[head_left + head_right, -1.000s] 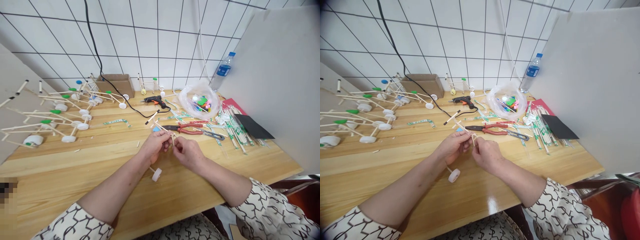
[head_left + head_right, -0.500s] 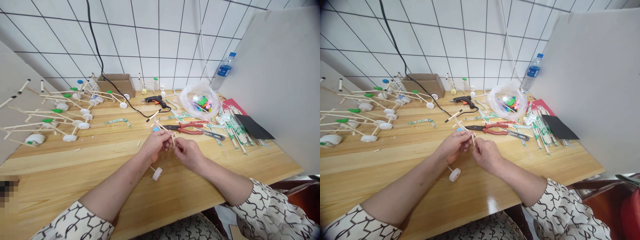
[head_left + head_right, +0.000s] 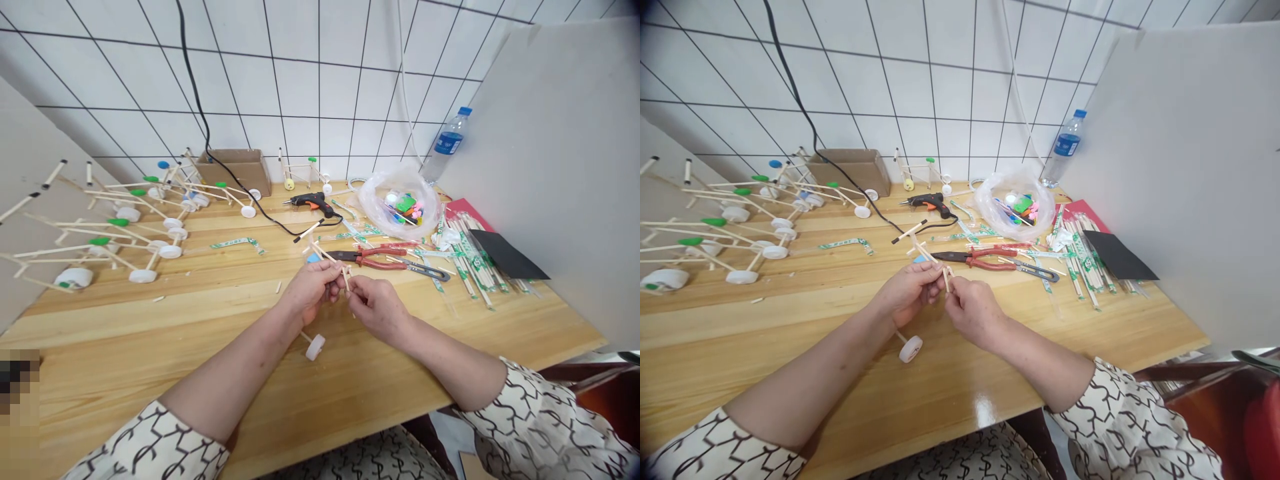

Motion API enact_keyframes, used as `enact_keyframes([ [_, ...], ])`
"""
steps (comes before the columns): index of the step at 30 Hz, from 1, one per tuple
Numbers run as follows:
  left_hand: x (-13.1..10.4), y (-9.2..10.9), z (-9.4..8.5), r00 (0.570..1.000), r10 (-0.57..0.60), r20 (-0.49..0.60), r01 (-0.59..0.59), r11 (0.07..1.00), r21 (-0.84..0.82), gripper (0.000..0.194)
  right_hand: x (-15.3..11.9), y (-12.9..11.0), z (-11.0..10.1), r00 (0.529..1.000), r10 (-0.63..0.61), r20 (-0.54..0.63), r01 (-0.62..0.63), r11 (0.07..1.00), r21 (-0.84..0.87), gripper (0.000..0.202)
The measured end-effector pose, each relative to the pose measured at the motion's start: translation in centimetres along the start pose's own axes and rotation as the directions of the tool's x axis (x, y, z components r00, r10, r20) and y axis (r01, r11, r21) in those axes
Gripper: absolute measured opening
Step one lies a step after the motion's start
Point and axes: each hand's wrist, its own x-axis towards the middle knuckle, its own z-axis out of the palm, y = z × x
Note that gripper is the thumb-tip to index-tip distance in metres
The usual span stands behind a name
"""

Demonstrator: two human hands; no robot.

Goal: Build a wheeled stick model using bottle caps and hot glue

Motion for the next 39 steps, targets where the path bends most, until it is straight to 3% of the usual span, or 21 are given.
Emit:
enact_keyframes([
  [22,-0.01,0.14,-0.06,1.0,-0.008,0.017,0.009,0.999,-0.036,0.02,0.08,-0.66,-0.23,0.989,0.135,0.065,-0.146,0.963,0.225,0.015],
  [39,-0.1,0.25,-0.13,0.999,-0.012,0.032,0.014,0.998,-0.061,0.015,0.06,-0.61,-0.42,0.994,0.102,0.044,-0.109,0.967,0.23,0.017],
])
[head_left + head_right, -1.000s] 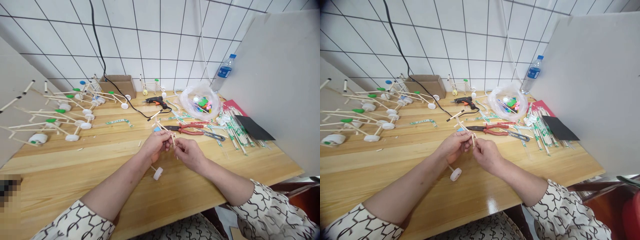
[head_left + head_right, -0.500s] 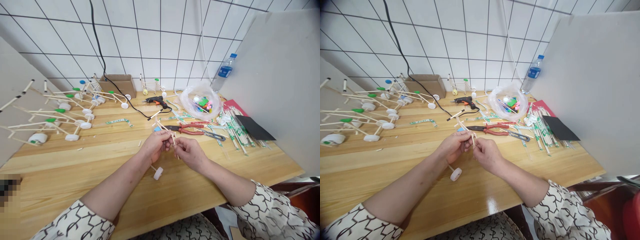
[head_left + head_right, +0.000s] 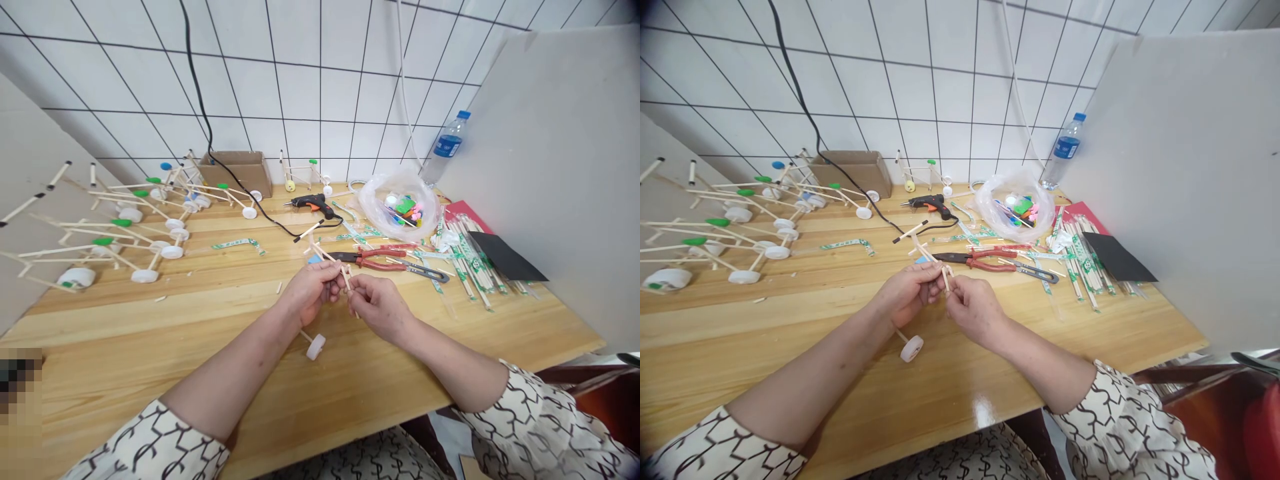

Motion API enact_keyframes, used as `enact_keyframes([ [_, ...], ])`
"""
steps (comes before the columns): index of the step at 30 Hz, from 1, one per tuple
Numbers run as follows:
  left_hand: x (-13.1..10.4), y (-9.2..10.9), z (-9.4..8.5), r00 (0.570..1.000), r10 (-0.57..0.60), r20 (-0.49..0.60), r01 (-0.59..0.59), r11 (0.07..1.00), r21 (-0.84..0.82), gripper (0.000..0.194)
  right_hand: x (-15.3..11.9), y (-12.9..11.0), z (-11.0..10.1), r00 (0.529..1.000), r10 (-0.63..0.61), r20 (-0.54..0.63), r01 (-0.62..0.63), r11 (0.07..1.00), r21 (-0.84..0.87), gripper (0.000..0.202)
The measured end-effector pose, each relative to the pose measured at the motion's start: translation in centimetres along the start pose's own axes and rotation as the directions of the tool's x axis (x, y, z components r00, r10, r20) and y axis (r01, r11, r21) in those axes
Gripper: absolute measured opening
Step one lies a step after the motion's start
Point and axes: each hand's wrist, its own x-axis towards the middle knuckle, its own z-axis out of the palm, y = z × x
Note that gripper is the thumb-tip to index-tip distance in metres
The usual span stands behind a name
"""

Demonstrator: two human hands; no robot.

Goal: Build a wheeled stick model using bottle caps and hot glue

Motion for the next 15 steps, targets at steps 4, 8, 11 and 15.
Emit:
enact_keyframes([
  [4,-0.04,0.03,0.02,1.0,-0.001,0.006,0.001,1.0,-0.006,0.014,-0.06,0.02,0.02,1.0,-0.015,-0.006,0.015,1.0,-0.002,0.018],
  [8,0.05,0.02,0.05,1.0,0.0,0.015,0.001,1.0,-0.014,0.014,-0.07,0.02,0.0,1.0,-0.024,-0.02,0.023,0.999,-0.046,0.019],
  [11,0.08,0.08,0.0,1.0,0.001,0.021,-0.001,1.0,-0.02,0.013,0.04,0.01,-0.11,0.999,-0.022,-0.027,0.019,0.996,-0.09,0.017],
  [15,0.0,0.12,-0.12,0.998,0.015,0.057,-0.014,1.0,-0.014,0.014,0.06,-0.08,-0.27,0.999,-0.017,-0.027,0.014,0.994,-0.111,0.013],
])
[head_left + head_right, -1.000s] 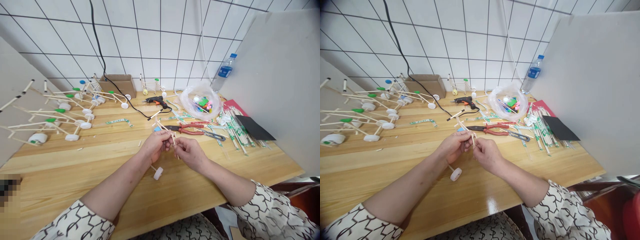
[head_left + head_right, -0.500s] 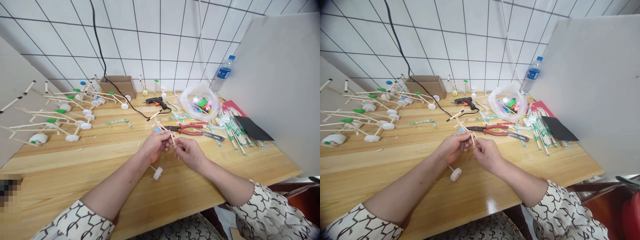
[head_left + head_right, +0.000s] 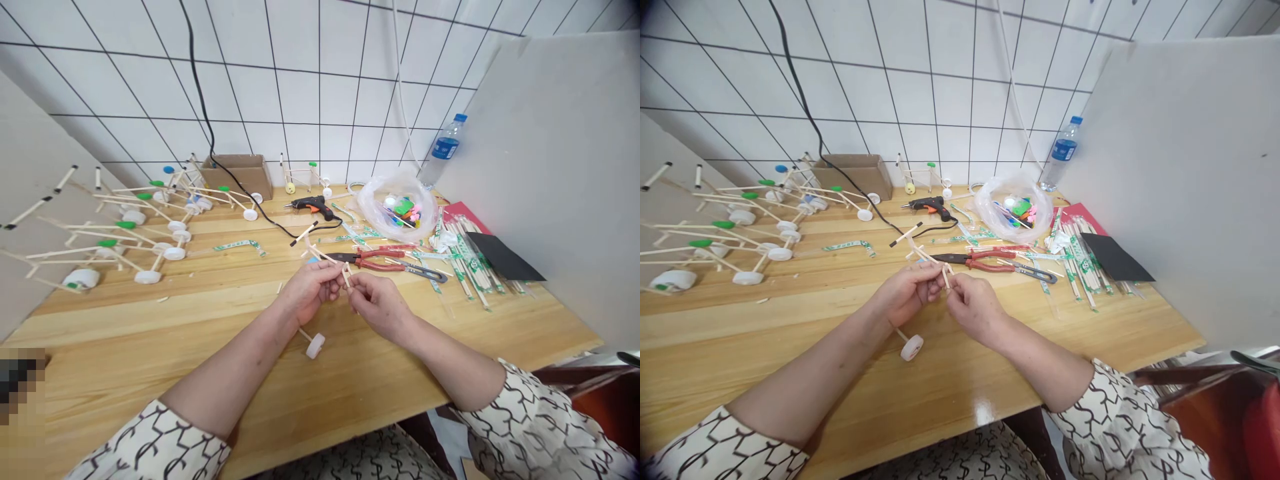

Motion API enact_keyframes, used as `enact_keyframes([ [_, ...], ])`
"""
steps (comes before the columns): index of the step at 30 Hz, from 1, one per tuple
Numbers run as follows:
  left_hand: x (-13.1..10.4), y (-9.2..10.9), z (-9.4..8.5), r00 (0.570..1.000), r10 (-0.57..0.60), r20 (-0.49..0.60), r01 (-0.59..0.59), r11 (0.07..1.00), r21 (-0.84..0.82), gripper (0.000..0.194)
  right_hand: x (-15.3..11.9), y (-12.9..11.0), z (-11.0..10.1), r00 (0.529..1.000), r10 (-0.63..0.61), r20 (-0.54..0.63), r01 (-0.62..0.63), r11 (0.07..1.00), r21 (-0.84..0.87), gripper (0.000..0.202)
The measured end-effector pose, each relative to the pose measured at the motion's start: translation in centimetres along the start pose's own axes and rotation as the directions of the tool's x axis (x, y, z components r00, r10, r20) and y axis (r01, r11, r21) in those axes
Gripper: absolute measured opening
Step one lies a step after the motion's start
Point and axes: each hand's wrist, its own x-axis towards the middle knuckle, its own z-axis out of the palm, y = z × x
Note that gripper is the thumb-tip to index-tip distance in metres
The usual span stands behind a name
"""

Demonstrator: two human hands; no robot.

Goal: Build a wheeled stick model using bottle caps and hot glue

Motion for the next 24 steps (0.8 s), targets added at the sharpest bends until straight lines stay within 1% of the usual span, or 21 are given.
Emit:
enact_keyframes([
  [2,0.0,0.0,0.0,1.0,0.007,0.004,-0.007,1.0,0.008,0.016,-0.1,-0.1,-0.2,1.0,-0.001,0.007,0.001,1.0,0.005,0.013],
  [4,-0.1,0.0,-0.1,1.0,0.011,-0.005,-0.011,1.0,0.006,0.016,-0.2,-0.1,-0.5,1.0,-0.026,-0.015,0.026,1.0,-0.002,0.014],
  [6,0.0,0.0,-0.1,1.0,0.009,-0.012,-0.009,1.0,0.0,0.016,-0.2,0.0,-0.9,0.994,-0.068,-0.091,0.066,0.998,-0.023,0.014],
  [9,0.1,0.0,-0.1,1.0,0.006,-0.021,-0.006,1.0,-0.006,0.016,0.2,0.8,-1.4,0.968,-0.128,-0.218,0.115,0.991,-0.071,0.011],
  [11,0.1,0.1,-0.1,1.0,0.007,-0.023,-0.007,1.0,-0.005,0.016,0.5,1.5,-1.5,0.956,-0.162,-0.245,0.138,0.984,-0.111,0.008],
  [14,0.0,0.1,-0.1,1.0,0.007,-0.02,-0.007,1.0,-0.004,0.016,1.0,2.3,-1.2,0.965,-0.183,-0.187,0.157,0.977,-0.145,0.009],
  [17,0.0,0.1,-0.1,1.0,-0.003,-0.026,0.003,1.0,-0.003,0.016,1.2,2.4,-0.9,0.982,-0.143,-0.127,0.124,0.981,-0.149,0.01],
  [19,-0.1,0.1,0.0,0.999,-0.007,-0.032,0.007,1.0,-0.003,0.017,1.3,2.3,-0.7,0.986,-0.121,-0.115,0.103,0.983,-0.15,0.009],
  [24,-0.1,0.1,0.0,0.999,0.003,-0.034,-0.003,1.0,-0.007,0.019,1.3,2.1,-0.7,0.988,-0.119,-0.103,0.105,0.985,-0.136,0.012],
])
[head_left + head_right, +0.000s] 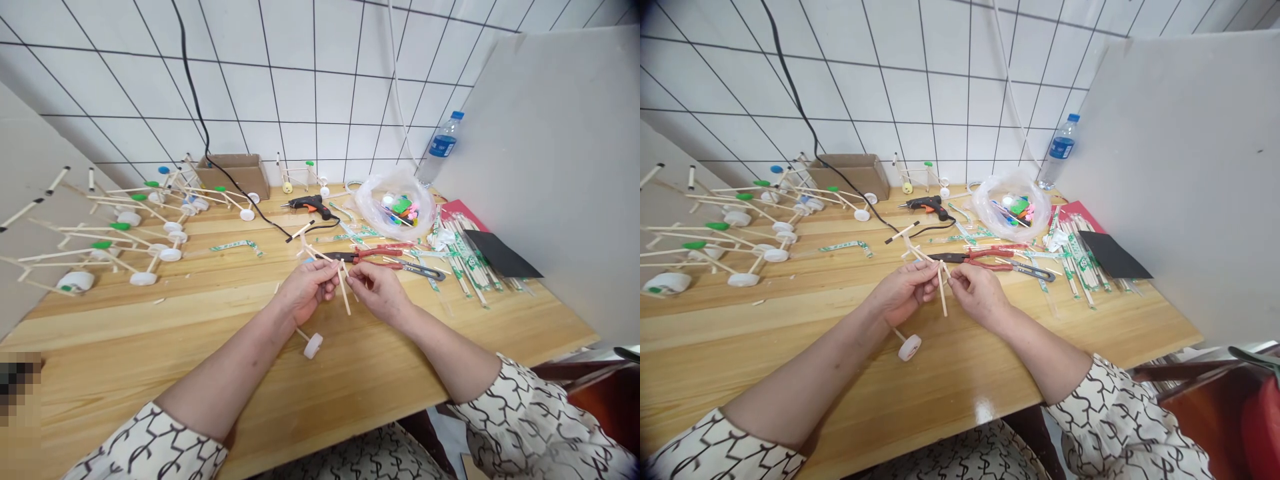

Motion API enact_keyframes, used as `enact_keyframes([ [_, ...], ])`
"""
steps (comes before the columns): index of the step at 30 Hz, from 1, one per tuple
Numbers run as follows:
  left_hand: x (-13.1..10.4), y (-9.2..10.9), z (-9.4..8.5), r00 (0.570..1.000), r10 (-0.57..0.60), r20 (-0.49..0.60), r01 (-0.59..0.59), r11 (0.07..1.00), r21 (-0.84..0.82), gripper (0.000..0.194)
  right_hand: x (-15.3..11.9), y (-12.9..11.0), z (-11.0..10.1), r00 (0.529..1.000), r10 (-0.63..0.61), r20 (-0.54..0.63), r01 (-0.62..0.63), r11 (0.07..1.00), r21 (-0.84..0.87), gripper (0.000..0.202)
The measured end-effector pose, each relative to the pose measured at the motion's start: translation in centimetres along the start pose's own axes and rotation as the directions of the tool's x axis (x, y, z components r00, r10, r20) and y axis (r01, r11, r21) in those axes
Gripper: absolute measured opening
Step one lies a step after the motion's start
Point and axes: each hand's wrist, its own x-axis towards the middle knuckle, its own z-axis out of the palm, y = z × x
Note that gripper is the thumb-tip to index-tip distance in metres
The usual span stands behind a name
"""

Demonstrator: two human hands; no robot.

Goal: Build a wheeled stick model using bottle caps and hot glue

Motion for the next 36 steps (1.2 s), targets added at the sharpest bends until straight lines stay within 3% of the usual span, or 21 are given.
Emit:
enact_keyframes([
  [10,0.0,0.0,0.0,1.0,0.0,0.001,0.0,1.0,0.014,0.019,0.0,-0.2,0.1,1.0,0.009,-0.002,-0.009,1.0,-0.013,0.013],
  [19,-0.6,0.4,0.0,1.0,0.024,0.008,-0.024,0.991,0.131,0.024,-0.3,0.1,0.4,0.999,-0.042,-0.023,0.042,0.999,-0.001,0.012],
  [27,-2.7,1.1,-0.4,0.982,0.143,-0.122,-0.085,0.917,0.391,0.027,-0.7,-0.4,0.6,0.999,-0.049,0.011,0.049,0.998,-0.029,0.011],
  [36,-3.8,0.1,0.3,0.956,0.253,-0.147,-0.146,0.847,0.511,0.032,-0.7,-0.5,1.0,0.997,-0.022,0.079,0.023,0.999,-0.022,0.012],
])
